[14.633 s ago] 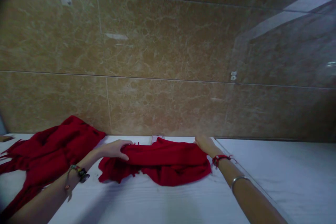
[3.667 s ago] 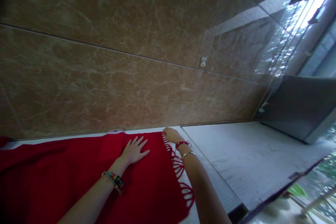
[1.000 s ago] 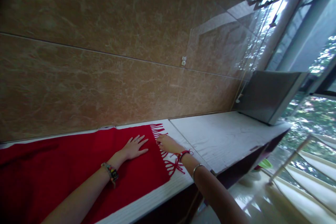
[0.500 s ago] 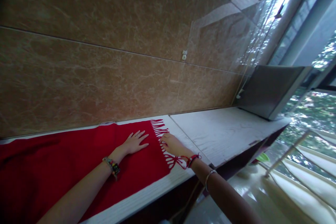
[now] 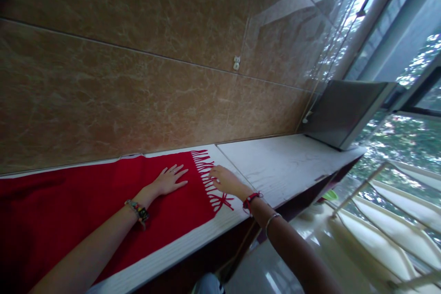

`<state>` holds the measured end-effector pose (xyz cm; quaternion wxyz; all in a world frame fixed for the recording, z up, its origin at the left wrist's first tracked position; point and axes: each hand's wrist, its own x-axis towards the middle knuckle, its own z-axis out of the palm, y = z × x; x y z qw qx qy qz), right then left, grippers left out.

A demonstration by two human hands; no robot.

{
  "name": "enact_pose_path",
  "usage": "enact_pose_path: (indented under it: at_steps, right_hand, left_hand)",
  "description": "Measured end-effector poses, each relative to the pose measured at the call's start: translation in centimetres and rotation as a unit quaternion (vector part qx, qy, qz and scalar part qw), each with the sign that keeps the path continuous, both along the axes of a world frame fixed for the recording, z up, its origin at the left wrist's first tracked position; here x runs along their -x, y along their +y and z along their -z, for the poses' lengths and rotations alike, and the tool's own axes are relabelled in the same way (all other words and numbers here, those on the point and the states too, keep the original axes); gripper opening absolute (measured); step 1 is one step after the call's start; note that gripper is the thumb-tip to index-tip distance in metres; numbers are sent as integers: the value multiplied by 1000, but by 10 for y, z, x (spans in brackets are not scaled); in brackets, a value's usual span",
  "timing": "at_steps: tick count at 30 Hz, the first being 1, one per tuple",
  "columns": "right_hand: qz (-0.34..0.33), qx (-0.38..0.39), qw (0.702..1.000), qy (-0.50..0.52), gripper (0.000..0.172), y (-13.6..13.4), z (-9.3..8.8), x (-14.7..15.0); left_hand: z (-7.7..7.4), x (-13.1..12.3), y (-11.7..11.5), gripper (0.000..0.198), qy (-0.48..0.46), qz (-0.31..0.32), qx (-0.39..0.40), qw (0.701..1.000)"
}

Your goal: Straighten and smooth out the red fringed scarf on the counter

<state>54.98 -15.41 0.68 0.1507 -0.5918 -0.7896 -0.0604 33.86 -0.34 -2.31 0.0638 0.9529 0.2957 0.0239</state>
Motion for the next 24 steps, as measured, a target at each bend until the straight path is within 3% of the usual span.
enact_pose_path:
  at_steps: [2, 4, 8, 12, 15, 17, 19, 24]
  right_hand:
    - [-38, -1, 999, 8, 28, 7, 10, 19]
    - [-34, 2, 999, 7, 34, 11, 21, 25]
    - [4, 9, 1000, 22, 37, 10, 32, 0]
    - [88, -23, 993, 73, 40, -5, 18, -11]
    - [15, -16, 996, 83, 36, -20, 7, 9]
    - [-60, 26, 996, 61, 31, -28, 4, 23]
    - [-88, 68, 994, 23, 25, -34, 4, 26]
    - [32, 104, 990, -85, 23, -49, -3, -19]
  left_hand:
    - [-1, 0, -1, 63, 4, -2, -5, 1000]
    - [-2, 0, -3, 63, 7, -3, -12, 1000]
    - [-3, 2, -5, 63, 5, 7, -21, 1000]
    - [-3, 1, -5, 62, 1, 6, -27, 1000]
    - [-7, 0, -11, 57, -2, -10, -48, 999]
    - [-11, 1, -21, 53, -9, -20, -85, 996]
    - [-13, 4, -35, 51, -14, -7, -109, 994]
    - [-8, 19, -65, 60, 13, 35, -27, 999]
